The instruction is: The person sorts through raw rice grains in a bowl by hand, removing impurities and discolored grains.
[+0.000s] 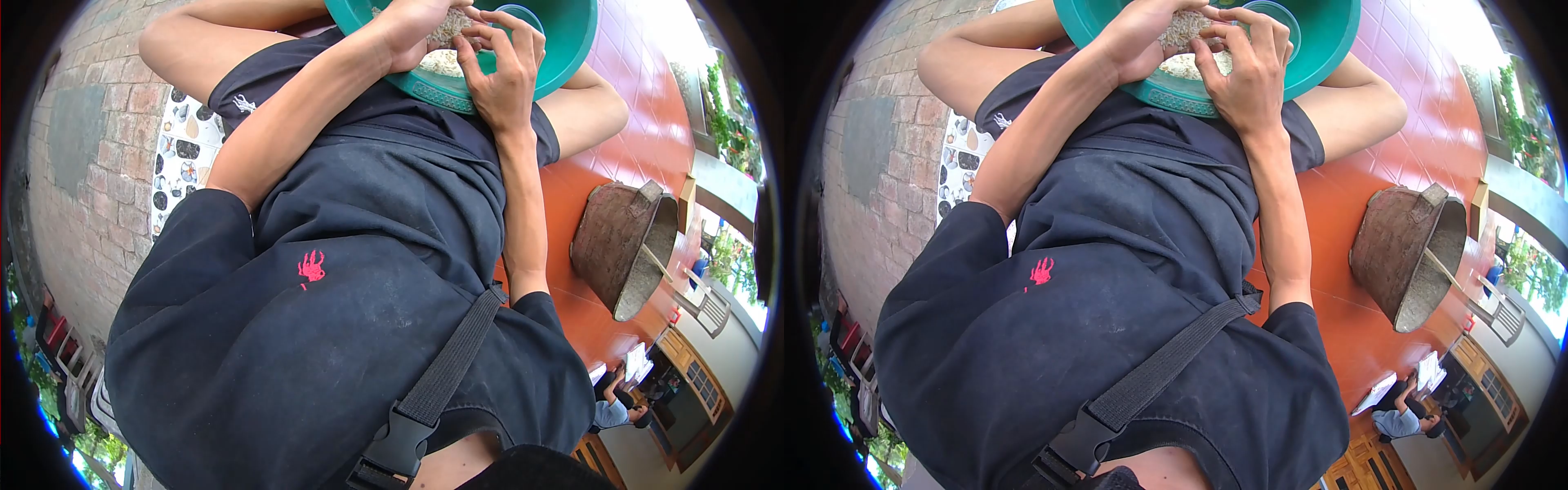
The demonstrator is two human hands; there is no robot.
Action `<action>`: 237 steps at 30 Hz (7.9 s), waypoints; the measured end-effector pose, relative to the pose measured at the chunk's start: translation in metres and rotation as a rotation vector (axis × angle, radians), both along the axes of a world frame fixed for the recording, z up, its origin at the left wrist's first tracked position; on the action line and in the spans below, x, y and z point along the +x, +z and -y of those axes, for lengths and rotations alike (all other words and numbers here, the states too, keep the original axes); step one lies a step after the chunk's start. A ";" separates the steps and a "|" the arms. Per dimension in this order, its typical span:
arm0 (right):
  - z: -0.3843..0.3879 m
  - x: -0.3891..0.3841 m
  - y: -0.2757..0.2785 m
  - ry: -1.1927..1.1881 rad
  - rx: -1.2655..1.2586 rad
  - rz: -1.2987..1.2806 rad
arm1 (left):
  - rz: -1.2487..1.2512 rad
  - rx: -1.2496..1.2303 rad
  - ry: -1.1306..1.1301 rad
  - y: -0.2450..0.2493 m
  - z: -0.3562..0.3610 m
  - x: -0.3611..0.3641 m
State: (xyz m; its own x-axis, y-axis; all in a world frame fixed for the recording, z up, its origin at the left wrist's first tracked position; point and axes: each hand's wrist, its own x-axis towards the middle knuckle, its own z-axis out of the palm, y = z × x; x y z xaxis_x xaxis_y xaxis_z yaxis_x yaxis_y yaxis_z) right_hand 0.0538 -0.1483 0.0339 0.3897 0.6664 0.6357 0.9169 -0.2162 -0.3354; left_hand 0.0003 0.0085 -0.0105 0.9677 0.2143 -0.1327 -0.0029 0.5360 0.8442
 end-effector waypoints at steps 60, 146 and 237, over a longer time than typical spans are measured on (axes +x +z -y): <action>0.008 0.016 -0.024 0.019 0.026 0.028 | -0.002 0.036 -0.008 -0.002 -0.002 -0.001; 0.006 0.017 -0.026 -0.073 0.063 0.017 | -0.163 -0.201 -0.181 0.027 0.008 0.000; 0.012 0.028 -0.030 0.014 0.118 -0.178 | -0.130 -0.319 -0.119 0.015 0.003 0.005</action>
